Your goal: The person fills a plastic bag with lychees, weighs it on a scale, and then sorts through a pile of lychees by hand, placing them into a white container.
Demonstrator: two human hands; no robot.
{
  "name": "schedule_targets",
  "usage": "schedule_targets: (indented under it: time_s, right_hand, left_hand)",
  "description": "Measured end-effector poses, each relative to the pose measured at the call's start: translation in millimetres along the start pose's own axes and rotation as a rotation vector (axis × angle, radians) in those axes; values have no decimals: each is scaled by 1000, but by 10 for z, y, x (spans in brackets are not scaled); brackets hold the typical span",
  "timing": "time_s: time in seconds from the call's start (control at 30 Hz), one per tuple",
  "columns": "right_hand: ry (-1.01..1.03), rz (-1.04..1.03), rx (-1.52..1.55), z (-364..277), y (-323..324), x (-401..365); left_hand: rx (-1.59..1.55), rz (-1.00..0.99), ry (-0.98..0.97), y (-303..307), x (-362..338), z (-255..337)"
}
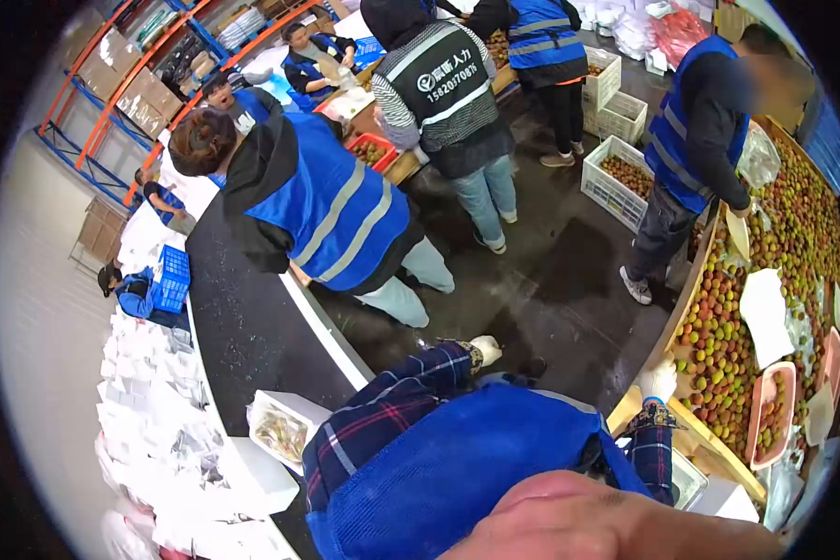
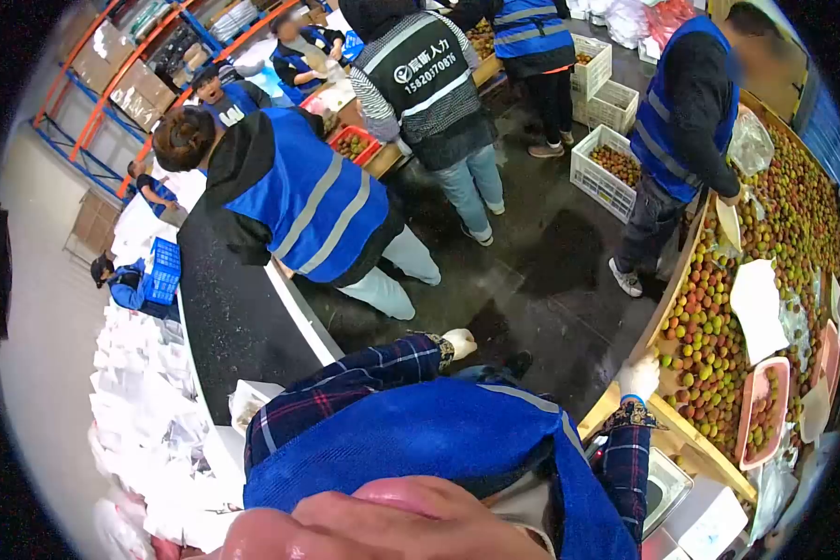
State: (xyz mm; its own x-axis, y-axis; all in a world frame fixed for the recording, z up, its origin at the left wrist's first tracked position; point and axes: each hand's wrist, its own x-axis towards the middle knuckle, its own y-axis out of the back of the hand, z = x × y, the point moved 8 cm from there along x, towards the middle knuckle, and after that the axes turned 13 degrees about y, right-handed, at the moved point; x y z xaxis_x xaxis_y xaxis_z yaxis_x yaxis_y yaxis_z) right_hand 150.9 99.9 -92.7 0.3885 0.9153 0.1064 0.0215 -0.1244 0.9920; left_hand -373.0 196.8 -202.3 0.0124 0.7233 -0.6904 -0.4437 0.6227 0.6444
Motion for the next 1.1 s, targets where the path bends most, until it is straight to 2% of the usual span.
schedule_targets:
  time_s: [0.1, 0.17, 0.2, 0.27, 0.37, 0.43, 0.5, 0.53, 0.63, 0.7, 0.77, 0.83, 0.87, 0.9, 0.93, 0.97, 1.0, 1.07, 1.1]
  right_hand:
    - [48, 51, -4, 32, -41, -38]
    - [50, 56, -23, 9, -31, -17]
    - [48, 39, -43, 58, -105, 12]
    - [43, 53, -29, 36, -79, -6]
    - [37, 62, -16, -18, -10, -2]
    - [37, 41, -15, -33, 30, -36]
    - [22, 18, -17, -33, 52, -80]
    - [51, 48, -17, -95, 126, -110]
    - [85, 76, -55, -101, 186, -148]
    - [84, 43, 50, -116, 230, -147]
    - [93, 87, 38, -157, 301, -125]
    - [-10, 28, 151, -183, 374, -106]
    - [107, 176, 74, -152, 277, -117]
    - [-13, -40, 213, -172, 281, 1]
    - [66, 27, 196, -171, 238, -3]
    - [5, 149, 133, -165, 323, -72]
    - [43, 100, 186, -144, 224, -57]
    - [21, 86, 176, -222, 382, -121]
    - [-85, -21, 185, -306, 638, -146]
  left_hand:
    - [33, -117, 116, -100, -81, -427]
    - [138, -43, 92, -247, 103, -784]
    - [137, -145, 201, -308, 87, -959]
    - [389, -209, -11, -395, 51, -1068]
    - [402, -231, -15, -582, 230, -1266]
    - [678, -233, -190, -885, 458, -1312]
    - [279, -424, -94, -612, 27, -1035]
    - [345, -285, -159, -547, -67, -846]
    - [322, -161, -249, -487, -212, -482]
    - [126, -157, -19, -471, -143, -406]
    - [125, -149, -48, -455, -166, -344]
    - [150, -211, -63, -437, -158, -352]
    - [130, -171, -96, -440, -130, -401]
    - [433, 363, 51, -352, 228, -418]
    - [488, 343, -21, -404, 235, -443]
    - [456, 72, -128, -470, 264, -642]
    - [445, -213, -219, -561, 297, -760]
    - [393, -305, -194, -546, 157, -803]
    - [402, -338, -186, -567, 137, -874]
